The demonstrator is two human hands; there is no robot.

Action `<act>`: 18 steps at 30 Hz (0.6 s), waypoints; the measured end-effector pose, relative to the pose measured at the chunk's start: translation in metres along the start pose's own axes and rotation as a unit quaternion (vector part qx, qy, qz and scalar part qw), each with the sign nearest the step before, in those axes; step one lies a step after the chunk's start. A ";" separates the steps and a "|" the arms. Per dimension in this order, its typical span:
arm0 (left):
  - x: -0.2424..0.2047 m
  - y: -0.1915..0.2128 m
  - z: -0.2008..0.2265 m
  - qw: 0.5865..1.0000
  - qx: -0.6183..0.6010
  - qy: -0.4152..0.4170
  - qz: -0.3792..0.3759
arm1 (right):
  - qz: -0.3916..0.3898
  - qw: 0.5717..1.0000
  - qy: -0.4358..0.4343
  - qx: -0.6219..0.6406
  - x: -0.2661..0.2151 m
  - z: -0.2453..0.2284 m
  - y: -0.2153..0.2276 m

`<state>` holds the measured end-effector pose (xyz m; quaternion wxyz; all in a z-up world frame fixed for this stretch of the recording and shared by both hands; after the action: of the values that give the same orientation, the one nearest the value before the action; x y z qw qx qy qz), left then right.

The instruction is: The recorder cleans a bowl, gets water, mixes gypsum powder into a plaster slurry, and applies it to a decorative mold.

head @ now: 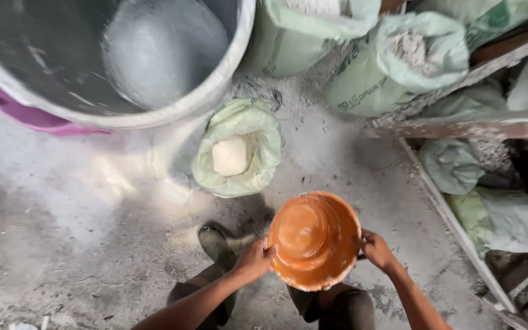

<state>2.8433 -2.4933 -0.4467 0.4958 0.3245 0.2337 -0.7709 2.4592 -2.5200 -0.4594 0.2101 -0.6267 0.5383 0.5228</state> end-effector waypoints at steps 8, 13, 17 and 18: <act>0.218 -0.020 -0.127 0.992 -0.102 -0.053 0.047 | 0.084 0.994 0.058 -0.026 0.229 -0.005 -0.003; 0.325 -0.021 -0.171 0.979 -0.170 -0.078 0.077 | 0.079 0.984 0.127 -0.096 0.331 -0.037 0.004; 0.337 -0.006 -0.173 0.986 -0.135 -0.063 0.072 | 0.087 0.974 0.166 -0.125 0.365 -0.065 0.000; 0.351 -0.010 -0.176 0.981 -0.176 -0.050 0.059 | 0.086 0.972 0.176 -0.132 0.368 -0.076 0.008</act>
<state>2.7766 -2.5843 -0.8228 0.6007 0.2061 0.3208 -0.7027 2.4384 -2.7532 -0.7534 -0.0178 -0.6824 0.5448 0.4871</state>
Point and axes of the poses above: each hand's wrist, its own x-axis towards the middle knuckle, its own y-axis out of the back of the hand, z = x × y, the point moved 4 cm from there along x, towards the middle knuckle, and after that the axes turned 3 degrees about z, right-handed, at the moved point
